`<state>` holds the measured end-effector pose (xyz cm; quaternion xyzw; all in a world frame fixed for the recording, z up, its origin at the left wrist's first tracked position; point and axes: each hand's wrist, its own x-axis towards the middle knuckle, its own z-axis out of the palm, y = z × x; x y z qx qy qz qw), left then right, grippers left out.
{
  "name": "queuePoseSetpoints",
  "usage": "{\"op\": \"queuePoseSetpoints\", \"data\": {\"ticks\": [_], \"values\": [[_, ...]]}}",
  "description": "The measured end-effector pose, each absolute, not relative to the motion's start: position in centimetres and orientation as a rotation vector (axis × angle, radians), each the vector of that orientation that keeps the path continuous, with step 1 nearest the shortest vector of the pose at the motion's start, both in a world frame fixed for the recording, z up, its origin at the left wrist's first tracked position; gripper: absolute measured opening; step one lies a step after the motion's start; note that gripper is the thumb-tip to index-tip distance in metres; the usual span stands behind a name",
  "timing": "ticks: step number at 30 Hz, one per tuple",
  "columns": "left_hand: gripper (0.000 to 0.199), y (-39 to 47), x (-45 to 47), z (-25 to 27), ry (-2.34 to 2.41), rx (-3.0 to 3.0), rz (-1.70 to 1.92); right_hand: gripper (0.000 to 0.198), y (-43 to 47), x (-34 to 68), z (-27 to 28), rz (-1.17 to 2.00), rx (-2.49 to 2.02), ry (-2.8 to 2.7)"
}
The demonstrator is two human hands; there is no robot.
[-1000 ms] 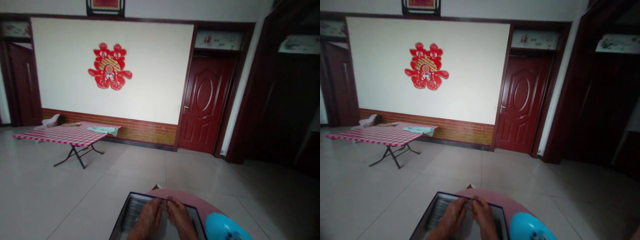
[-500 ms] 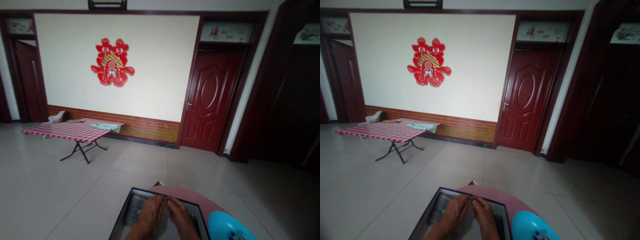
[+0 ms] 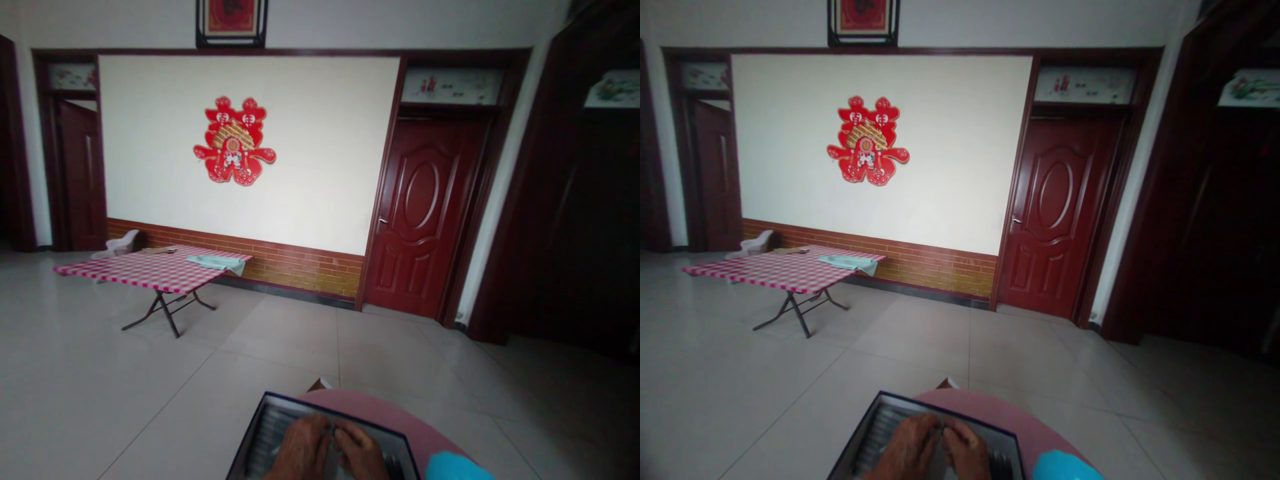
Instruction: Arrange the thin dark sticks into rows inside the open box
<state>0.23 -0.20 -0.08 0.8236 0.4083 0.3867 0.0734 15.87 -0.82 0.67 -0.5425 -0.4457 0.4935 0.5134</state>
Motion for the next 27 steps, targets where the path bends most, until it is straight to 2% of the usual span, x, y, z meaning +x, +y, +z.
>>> {"op": "queuePoseSetpoints", "data": {"ticks": [7, 19, 27], "values": [[0.021, -0.5, 0.0, 0.5, 1.19, 2.56, 1.255, 0.038, -1.4, 15.8, 1.5, 1.173, -1.285, -1.135], [0.02, -0.5, 0.1, 2.0, 1.282, 2.606, 1.104, 0.034, -1.5, 15.6, 2.0, 1.132, -1.263, -1.142], [0.039, -0.6, 0.1, 3.6, 1.193, 2.68, 1.168, 0.037, -1.7, 15.3, 2.2, 1.086, -1.217, -1.169]]}}
